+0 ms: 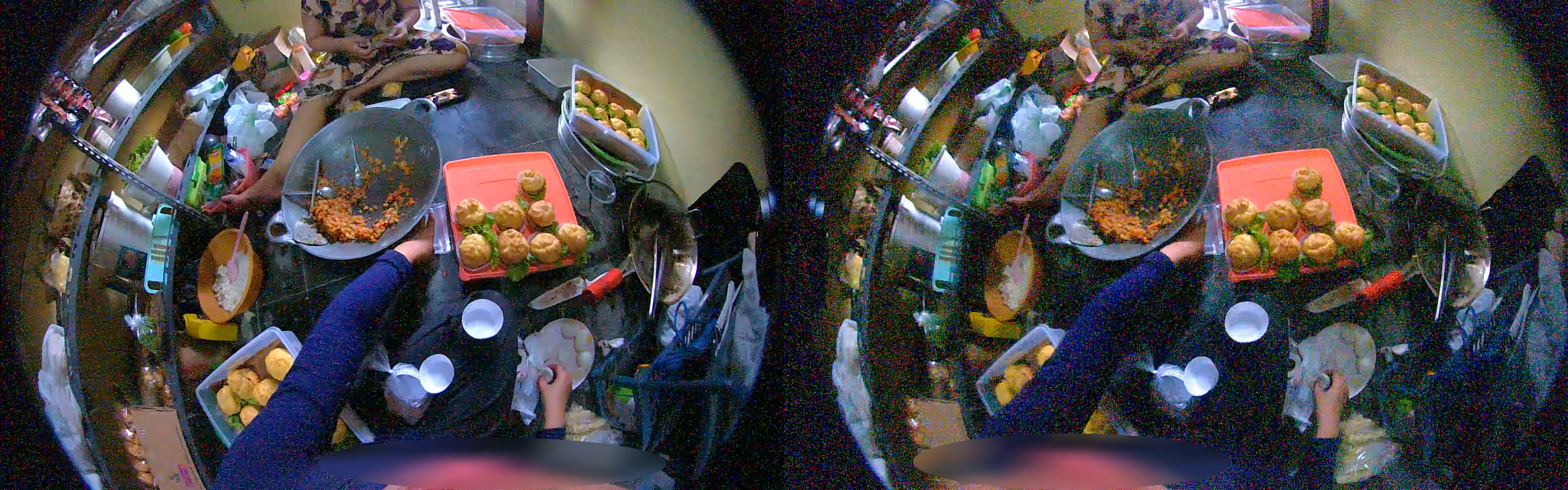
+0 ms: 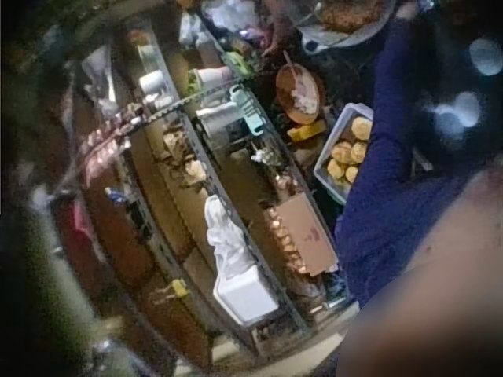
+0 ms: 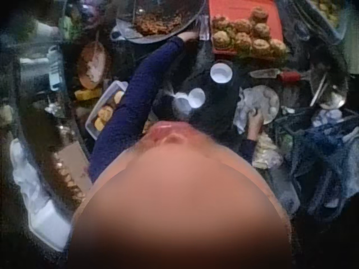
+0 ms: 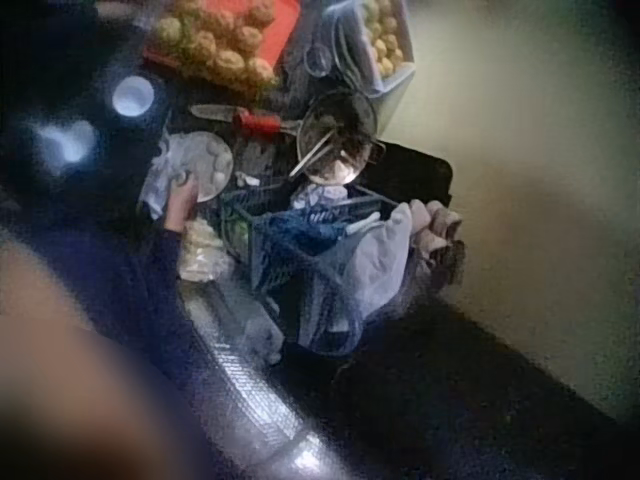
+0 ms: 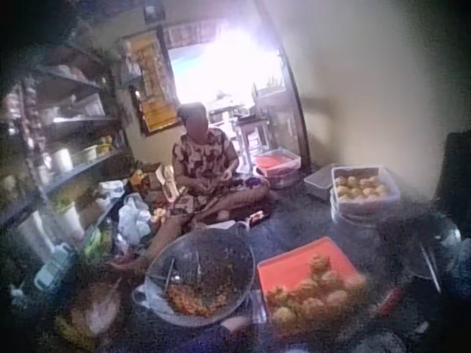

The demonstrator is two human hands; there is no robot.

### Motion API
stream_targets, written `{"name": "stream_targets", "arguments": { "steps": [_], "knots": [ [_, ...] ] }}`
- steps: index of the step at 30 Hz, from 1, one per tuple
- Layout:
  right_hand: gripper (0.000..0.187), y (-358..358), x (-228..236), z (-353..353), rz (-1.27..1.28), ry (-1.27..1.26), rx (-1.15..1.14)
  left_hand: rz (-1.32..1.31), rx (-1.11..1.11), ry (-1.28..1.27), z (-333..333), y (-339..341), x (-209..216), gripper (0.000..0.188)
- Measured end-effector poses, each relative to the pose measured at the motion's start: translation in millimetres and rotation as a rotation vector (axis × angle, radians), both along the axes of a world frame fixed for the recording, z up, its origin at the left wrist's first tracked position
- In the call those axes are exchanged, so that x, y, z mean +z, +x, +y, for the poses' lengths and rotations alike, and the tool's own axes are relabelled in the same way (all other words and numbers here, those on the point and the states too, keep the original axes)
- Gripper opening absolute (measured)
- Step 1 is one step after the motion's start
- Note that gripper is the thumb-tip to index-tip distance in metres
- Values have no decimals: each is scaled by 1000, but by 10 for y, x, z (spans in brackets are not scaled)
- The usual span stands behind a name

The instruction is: The person assembles small buns by placing lettuce and a white slice inside each bun, then places them into a plastic container. The person handles buns, lettuce, and white slices by hand and arranges the finished buns in a container.

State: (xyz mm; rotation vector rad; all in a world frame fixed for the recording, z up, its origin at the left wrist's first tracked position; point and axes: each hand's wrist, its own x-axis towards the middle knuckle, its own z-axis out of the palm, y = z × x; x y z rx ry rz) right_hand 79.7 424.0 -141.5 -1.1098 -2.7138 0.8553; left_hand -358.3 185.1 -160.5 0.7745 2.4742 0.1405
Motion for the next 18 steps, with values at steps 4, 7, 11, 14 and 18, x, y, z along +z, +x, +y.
{"name": "stream_targets", "arguments": {
  "steps": [4,7,11,14,18],
  "knots": [
    [28,3,-6,9,11,-38,10,-54,33,11,6,-147,-218,60],
    [27,-8,-40,14,10,-27,-5,-90,33,64,-12,-202,-270,60],
    [27,-17,-73,50,-8,-73,-7,-156,24,132,-52,-186,-252,58],
    [26,-9,-63,69,52,-61,42,-244,-9,162,-112,-145,-226,58],
    [27,-28,-25,57,56,-44,19,-332,-42,173,-222,-38,-242,57]
  ]
}}
